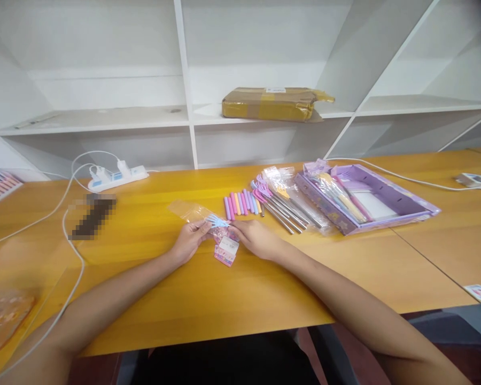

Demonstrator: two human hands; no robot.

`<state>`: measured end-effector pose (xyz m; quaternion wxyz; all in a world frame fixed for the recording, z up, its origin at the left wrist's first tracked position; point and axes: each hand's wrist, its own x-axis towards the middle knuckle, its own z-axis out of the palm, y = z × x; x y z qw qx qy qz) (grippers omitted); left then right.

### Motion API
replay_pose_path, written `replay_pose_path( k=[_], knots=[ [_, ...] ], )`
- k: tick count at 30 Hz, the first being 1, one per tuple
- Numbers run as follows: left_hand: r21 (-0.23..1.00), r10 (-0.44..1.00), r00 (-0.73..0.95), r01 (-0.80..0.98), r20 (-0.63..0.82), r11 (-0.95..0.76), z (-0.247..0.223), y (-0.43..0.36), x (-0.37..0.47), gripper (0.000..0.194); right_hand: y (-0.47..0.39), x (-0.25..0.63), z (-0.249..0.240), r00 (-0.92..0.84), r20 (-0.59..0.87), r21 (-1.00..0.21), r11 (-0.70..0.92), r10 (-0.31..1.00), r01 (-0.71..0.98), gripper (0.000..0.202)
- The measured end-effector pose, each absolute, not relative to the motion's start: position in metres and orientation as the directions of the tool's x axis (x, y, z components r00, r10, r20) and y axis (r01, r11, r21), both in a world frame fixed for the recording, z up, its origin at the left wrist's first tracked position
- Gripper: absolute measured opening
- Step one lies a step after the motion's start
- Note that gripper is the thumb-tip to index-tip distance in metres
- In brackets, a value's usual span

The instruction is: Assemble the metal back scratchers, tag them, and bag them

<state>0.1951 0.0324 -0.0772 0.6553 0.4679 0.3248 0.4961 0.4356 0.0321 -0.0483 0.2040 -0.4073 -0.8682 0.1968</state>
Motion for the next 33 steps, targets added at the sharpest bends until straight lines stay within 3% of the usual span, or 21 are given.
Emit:
replay_pose_path(
  k=[7, 12, 18, 23, 27, 30, 33],
  knots=[
    [0.885, 0.993, 0.118, -0.459, -0.017, 0.070, -0.076, 0.036, 0.194, 0.034, 0.023, 0.430, -0.042, -0.550, 0.131, -0.573, 0.516, 0.825, 0.637, 0.046],
    [0.813, 0.992, -0.110, -0.583, -0.069, -0.008, -0.074, 0.050, 0.183, 0.030, 0.034, 0.444, -0.039, -0.595, 0.173, -0.647, 0.546, 0.784, 0.531, 0.029],
    [0.829, 0.996, -0.030, -0.558, -0.080, 0.050, -0.074, 0.049, 0.182, 0.028, 0.040, 0.445, -0.047, -0.579, 0.149, -0.719, 0.490, 0.801, 0.493, 0.047],
    [0.877, 0.988, 0.147, -0.466, -0.051, 0.115, -0.073, 0.034, 0.189, 0.030, 0.026, 0.423, -0.053, -0.564, 0.159, -0.730, 0.482, 0.810, 0.486, 0.061],
    [0.879, 0.987, 0.155, -0.466, -0.031, 0.100, -0.071, 0.035, 0.189, 0.028, 0.021, 0.413, -0.053, -0.559, 0.218, -0.843, 0.443, 0.800, 0.305, 0.062],
    [0.839, 0.998, 0.054, -0.540, -0.043, 0.066, -0.072, 0.043, 0.185, 0.026, 0.024, 0.418, -0.049, -0.548, 0.201, -0.952, 0.294, 0.812, 0.087, 0.051],
    [0.811, 0.997, 0.015, -0.580, -0.075, 0.070, -0.072, 0.051, 0.180, 0.026, 0.028, 0.427, -0.044, -0.579, 0.125, -0.990, 0.141, 0.806, -0.017, 0.036]
  ],
)
